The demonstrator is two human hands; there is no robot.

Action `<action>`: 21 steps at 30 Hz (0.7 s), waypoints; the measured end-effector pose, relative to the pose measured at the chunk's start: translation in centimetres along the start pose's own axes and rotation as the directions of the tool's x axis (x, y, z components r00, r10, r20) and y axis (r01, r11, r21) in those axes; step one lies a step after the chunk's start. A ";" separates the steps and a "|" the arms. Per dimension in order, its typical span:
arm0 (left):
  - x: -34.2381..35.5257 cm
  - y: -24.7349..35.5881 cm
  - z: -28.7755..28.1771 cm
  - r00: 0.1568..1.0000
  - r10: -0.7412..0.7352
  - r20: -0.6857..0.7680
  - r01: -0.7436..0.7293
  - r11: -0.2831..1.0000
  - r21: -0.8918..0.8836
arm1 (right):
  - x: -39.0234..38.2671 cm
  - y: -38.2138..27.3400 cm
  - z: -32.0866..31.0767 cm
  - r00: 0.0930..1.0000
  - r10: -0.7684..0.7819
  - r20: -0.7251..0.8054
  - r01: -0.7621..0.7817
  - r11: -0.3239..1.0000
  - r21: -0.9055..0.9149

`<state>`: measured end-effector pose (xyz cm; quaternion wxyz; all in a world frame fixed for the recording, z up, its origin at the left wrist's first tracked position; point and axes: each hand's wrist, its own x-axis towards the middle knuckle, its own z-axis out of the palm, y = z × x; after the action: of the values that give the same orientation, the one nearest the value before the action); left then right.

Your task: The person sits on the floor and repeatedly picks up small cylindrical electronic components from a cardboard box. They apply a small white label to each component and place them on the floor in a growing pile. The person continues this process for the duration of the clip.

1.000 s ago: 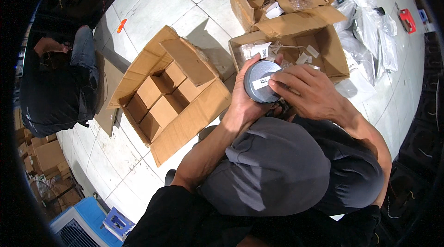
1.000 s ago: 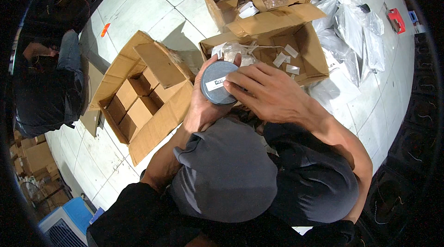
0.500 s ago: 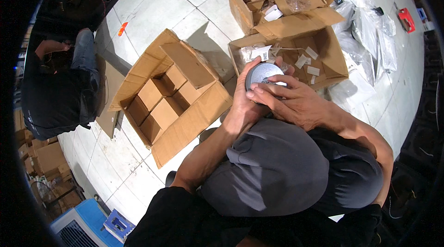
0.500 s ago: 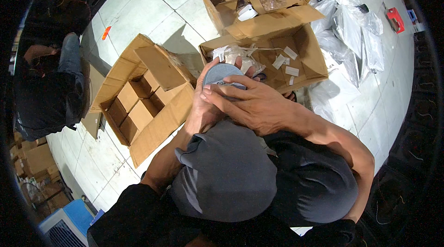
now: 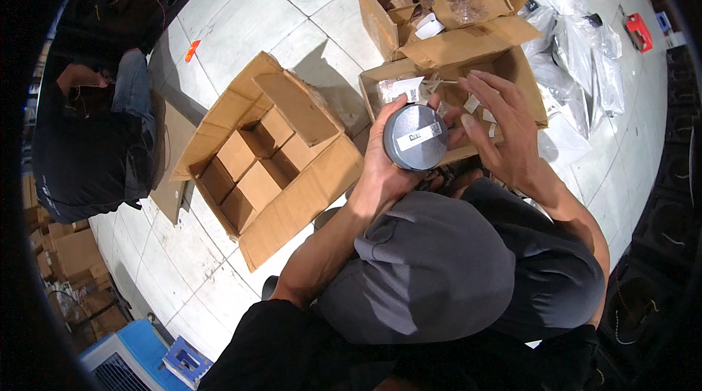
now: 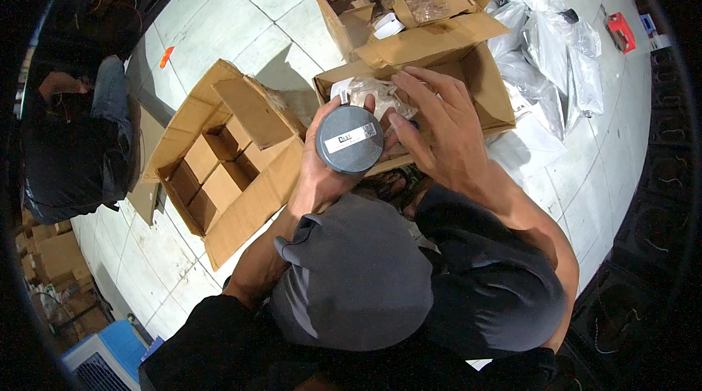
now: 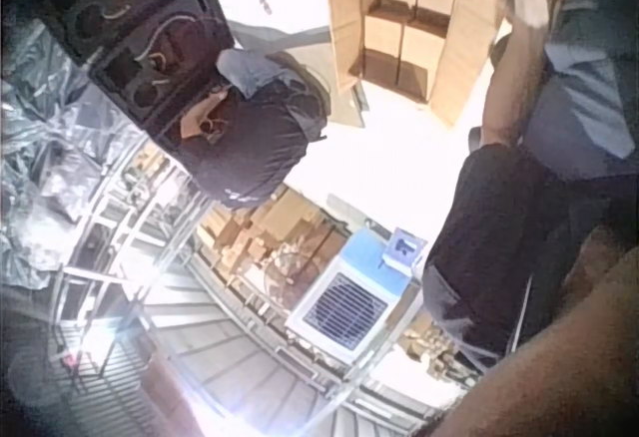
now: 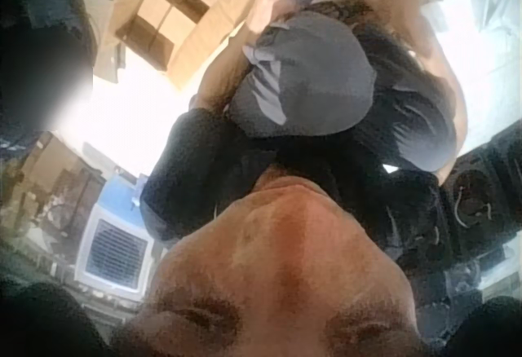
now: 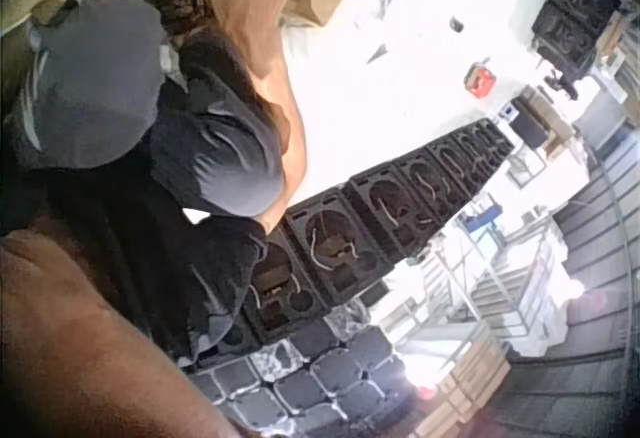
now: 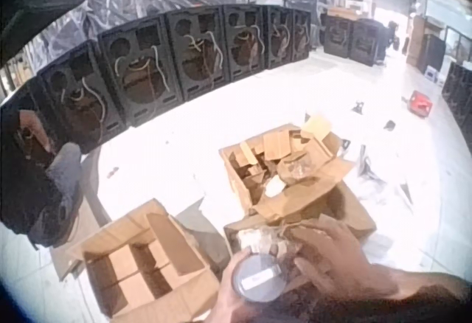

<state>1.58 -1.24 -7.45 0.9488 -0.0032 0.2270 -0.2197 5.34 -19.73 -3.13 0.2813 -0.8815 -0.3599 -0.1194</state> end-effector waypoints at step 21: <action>1.5 4.2 -8.5 0.801 0.599 0.011 -0.335 0.433 0.837 | 0.6 0.0 6.7 0.870 -0.493 0.011 0.483 0.847 -0.221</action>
<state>0.86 2.68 -16.21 0.8211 0.5225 0.2288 -0.0207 5.85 -15.54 -8.31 0.1523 -0.7835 -0.5501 -0.2456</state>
